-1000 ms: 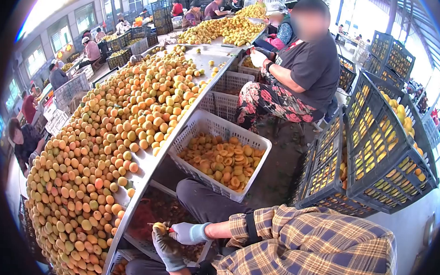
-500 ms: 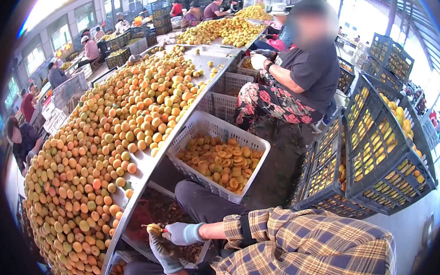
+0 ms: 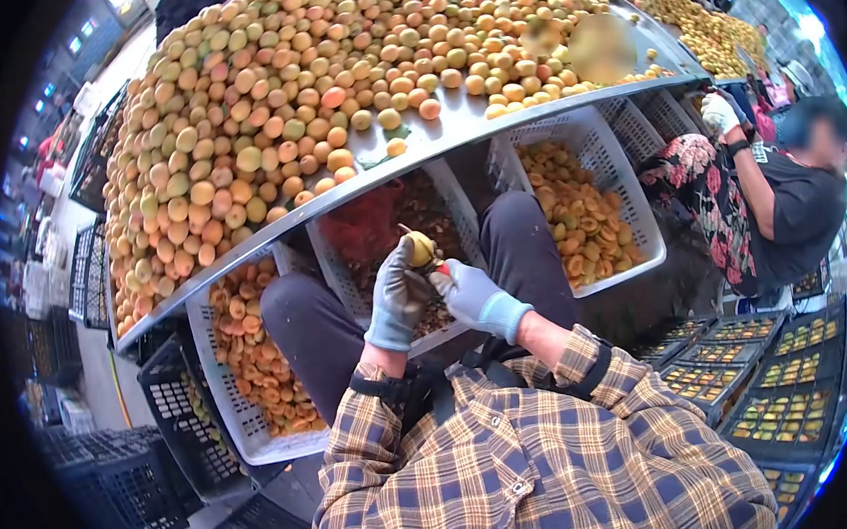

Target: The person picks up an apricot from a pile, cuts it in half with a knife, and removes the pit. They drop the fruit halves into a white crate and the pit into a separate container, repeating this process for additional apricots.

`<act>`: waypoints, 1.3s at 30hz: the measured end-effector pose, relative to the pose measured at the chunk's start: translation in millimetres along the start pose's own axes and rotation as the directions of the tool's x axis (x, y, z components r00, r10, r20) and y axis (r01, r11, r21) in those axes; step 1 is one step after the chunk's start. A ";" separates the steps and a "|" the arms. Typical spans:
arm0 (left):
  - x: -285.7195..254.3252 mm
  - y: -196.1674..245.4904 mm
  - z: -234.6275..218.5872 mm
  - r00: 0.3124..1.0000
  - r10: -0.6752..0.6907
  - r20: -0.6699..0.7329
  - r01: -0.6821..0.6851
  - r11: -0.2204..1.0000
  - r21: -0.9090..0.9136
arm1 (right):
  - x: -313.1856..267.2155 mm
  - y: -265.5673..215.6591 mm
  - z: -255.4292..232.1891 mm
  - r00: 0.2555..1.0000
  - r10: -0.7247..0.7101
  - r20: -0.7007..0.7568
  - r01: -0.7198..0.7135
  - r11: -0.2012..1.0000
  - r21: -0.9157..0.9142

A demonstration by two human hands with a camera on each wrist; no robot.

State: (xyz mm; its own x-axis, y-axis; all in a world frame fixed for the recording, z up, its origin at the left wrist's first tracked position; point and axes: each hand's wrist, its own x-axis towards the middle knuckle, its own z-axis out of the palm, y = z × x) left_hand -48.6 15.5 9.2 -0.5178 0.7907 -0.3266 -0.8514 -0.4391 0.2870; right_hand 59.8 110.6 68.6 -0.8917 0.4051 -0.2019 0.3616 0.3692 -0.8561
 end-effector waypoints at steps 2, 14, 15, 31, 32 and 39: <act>-8.6 2.3 11.2 1.000 0.014 -0.003 -0.014 1.000 -0.028 | -12.4 -2.8 -3.7 0.997 0.058 0.042 -0.055 0.995 -0.081; -14.8 -14.0 24.3 0.998 0.018 -0.066 -0.012 0.996 0.087 | 12.7 15.7 12.4 1.000 -0.008 0.000 0.008 0.996 -0.087; -15.3 -12.9 24.7 0.998 0.027 -0.064 -0.021 0.996 0.085 | 9.6 13.7 8.9 1.000 -0.016 0.004 0.016 0.996 -0.091; -7.6 -7.3 10.7 0.974 0.201 0.101 -0.224 0.909 0.351 | -16.3 12.8 -18.7 0.989 -0.146 -0.025 0.147 0.989 0.017; -10.1 -4.5 15.3 0.971 0.212 0.108 -0.236 0.906 0.351 | -24.5 2.3 -28.7 0.985 -0.169 -0.044 0.170 0.985 0.019; -35.1 -2.1 39.7 0.981 -0.084 0.177 0.045 0.976 0.212 | -7.2 -21.1 -57.8 0.913 -0.394 -0.108 0.356 0.896 -0.265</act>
State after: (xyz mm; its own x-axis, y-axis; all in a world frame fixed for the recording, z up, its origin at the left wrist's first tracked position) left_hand -25.3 5.6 55.8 -0.4218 0.8876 -0.1852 -0.8368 -0.3025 0.4564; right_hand 74.3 148.3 115.6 -0.9269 0.3146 0.2047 0.0788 0.6963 -0.7134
